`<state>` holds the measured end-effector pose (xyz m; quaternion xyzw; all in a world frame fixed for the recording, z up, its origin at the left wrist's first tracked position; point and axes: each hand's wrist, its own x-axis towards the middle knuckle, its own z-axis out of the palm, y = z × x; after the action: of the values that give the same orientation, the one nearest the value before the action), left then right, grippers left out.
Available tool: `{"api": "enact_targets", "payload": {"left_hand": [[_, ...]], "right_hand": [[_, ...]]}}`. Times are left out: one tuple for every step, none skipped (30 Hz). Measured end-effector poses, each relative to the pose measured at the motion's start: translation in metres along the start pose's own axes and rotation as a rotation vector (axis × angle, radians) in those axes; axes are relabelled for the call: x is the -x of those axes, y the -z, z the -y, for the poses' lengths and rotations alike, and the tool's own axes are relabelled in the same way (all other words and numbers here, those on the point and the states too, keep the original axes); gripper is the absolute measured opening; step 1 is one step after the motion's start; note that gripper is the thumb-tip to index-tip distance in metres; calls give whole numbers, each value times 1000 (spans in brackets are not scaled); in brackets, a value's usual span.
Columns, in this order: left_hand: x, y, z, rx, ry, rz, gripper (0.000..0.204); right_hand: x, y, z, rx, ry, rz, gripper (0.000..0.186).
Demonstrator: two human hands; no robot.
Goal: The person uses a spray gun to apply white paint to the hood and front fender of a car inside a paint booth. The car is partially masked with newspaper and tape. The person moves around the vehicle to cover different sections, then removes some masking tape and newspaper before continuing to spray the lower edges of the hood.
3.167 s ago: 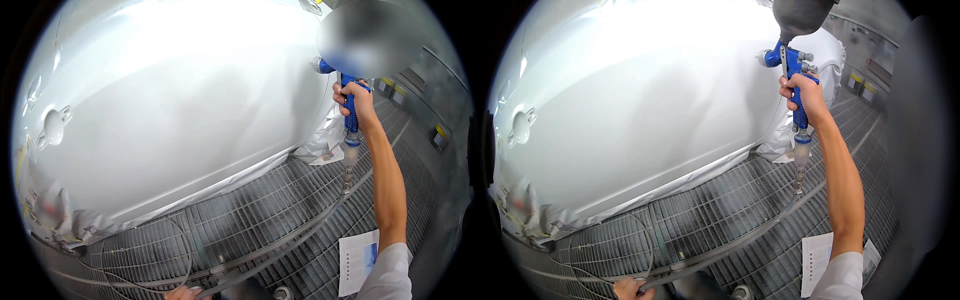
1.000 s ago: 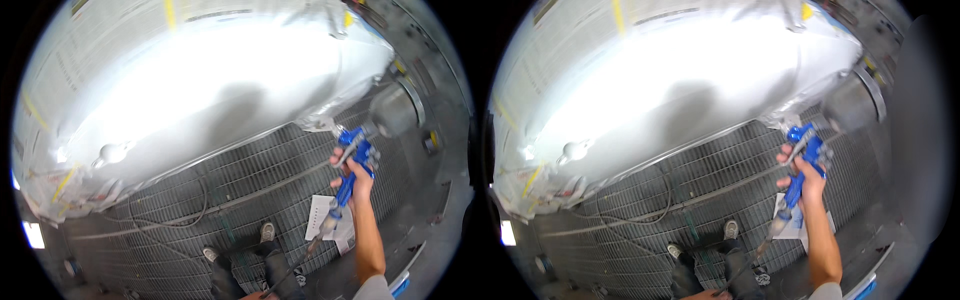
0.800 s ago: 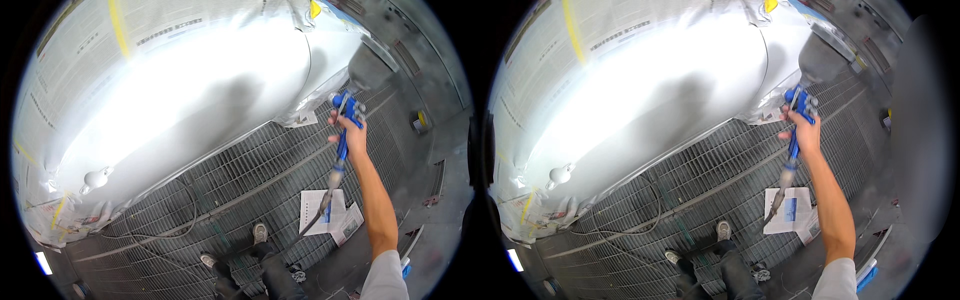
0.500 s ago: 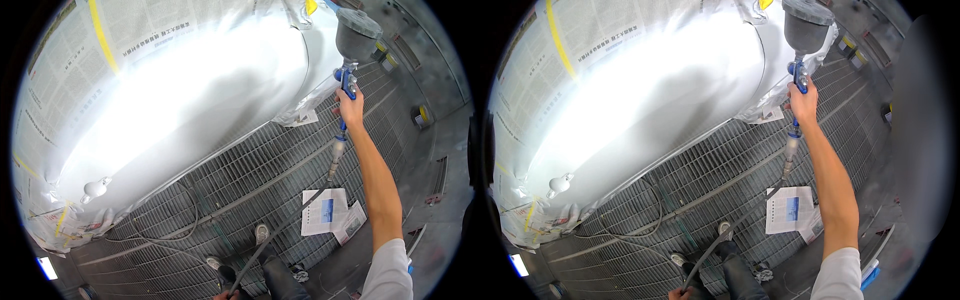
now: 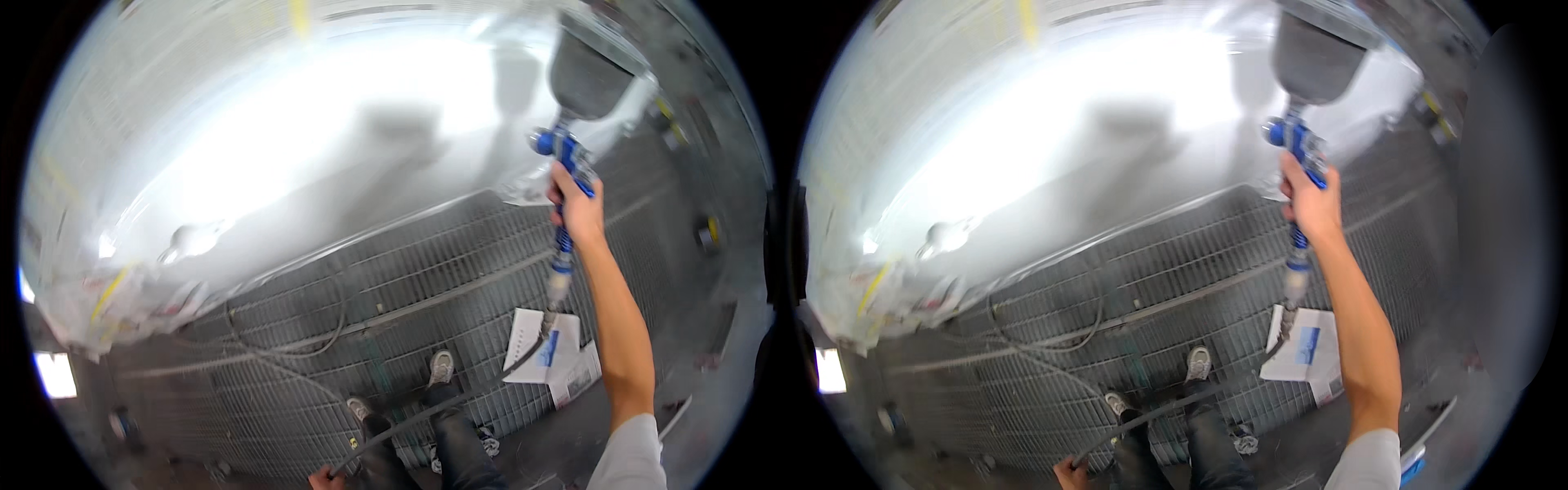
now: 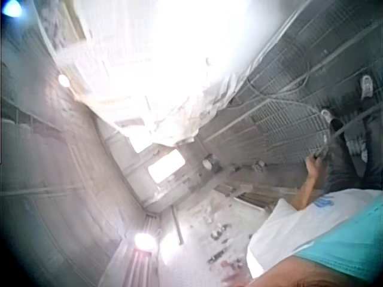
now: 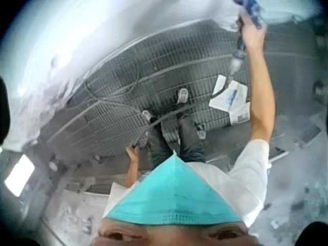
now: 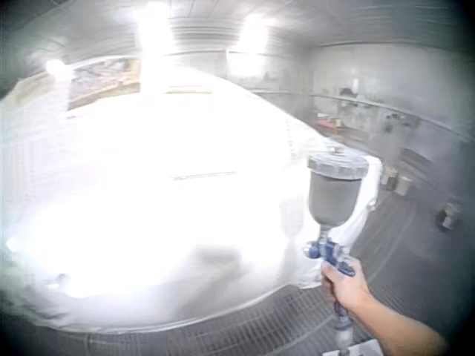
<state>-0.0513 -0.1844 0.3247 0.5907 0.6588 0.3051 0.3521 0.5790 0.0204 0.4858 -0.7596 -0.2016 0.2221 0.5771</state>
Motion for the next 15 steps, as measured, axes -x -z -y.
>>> {"api": "enact_targets", "payload": {"left_hand": [[-5,18,-3,-151,156,97,11],[-20,39,-13,-293,320,194,13],[-29,55,-19,-421,491,297,18],[-34,62,-17,-310,440,179,20],[-38,70,-12,-204,385,59,24],[-37,78,-3,-99,327,-59,30],[-34,92,11,-114,379,-31,29],[-34,112,29,-128,431,-1,30],[-27,130,42,-140,490,7,32],[-25,137,46,-82,451,-84,36],[-27,144,49,-28,409,-173,42],[-29,148,53,29,361,-243,49],[-25,157,62,55,357,-281,47],[-21,169,72,80,353,-319,45],[-23,178,74,108,348,-355,43]], "right_hand": [[8,-9,0,1,-25,-2,29],[18,-21,0,-28,-21,34,29],[27,-37,0,-53,-16,68,29],[38,-54,0,-22,-16,89,28],[51,-76,3,-35,-8,105,27],[66,-98,7,-43,1,117,27],[79,-111,9,-58,7,126,27],[92,-118,13,-52,-43,151,26],[106,-137,17,-70,-36,173,26],[118,-154,19,-87,-31,188,26],[130,-172,21,-105,-28,201,26],[143,-185,27,-96,-32,234,26],[154,-202,30,-94,-29,255,27],[165,-219,33,-93,-26,275,27],[177,-237,37,-89,-21,293,27]]}}
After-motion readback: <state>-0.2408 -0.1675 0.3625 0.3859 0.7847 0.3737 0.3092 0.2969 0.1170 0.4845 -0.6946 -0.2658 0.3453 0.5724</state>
